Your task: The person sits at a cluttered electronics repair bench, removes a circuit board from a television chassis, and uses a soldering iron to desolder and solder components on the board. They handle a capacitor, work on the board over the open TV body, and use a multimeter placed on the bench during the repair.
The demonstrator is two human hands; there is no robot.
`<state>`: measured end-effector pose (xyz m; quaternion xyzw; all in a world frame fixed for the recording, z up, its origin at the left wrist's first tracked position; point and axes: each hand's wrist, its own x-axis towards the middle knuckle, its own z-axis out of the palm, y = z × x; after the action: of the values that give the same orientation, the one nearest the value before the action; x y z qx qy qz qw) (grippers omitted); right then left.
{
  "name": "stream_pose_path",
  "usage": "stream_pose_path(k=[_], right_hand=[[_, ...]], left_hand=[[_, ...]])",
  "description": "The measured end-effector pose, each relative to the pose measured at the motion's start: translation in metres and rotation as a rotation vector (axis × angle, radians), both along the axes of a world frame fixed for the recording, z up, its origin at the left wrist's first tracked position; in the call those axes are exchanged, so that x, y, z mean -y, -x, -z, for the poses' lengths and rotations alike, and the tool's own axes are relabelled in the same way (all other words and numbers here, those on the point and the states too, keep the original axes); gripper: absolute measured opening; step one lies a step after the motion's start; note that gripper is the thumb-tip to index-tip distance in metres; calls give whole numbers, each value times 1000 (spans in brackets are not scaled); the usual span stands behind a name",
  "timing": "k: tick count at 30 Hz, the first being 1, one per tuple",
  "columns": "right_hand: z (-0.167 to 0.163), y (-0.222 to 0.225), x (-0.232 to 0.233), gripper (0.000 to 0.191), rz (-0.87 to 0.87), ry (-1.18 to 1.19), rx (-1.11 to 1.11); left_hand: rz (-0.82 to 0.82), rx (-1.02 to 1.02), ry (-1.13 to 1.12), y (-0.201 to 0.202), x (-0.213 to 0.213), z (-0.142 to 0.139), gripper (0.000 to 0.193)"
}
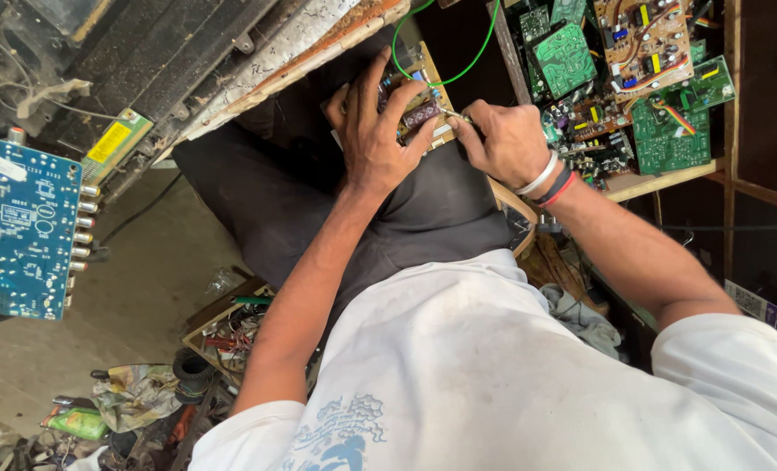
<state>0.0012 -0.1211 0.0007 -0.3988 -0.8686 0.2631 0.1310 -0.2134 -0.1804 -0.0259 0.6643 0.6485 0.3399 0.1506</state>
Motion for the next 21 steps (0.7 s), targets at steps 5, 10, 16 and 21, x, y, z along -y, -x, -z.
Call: stream_pose_path(k=[5,10,16,21], right_hand=[[5,-9,-32,35,-236,-52,87],[11,1,-47,34,-316,49,-143],[-18,-10,-38,40,-178,80,37],[-42,-20,-36,37,-106,58,213]], left_hand=[[22,10,8,0,1,0,52],[43,114,-23,2,3,-2,56],[31,86,21,2,-2,-7,54],[37,72,33,0,-7,-5,53]])
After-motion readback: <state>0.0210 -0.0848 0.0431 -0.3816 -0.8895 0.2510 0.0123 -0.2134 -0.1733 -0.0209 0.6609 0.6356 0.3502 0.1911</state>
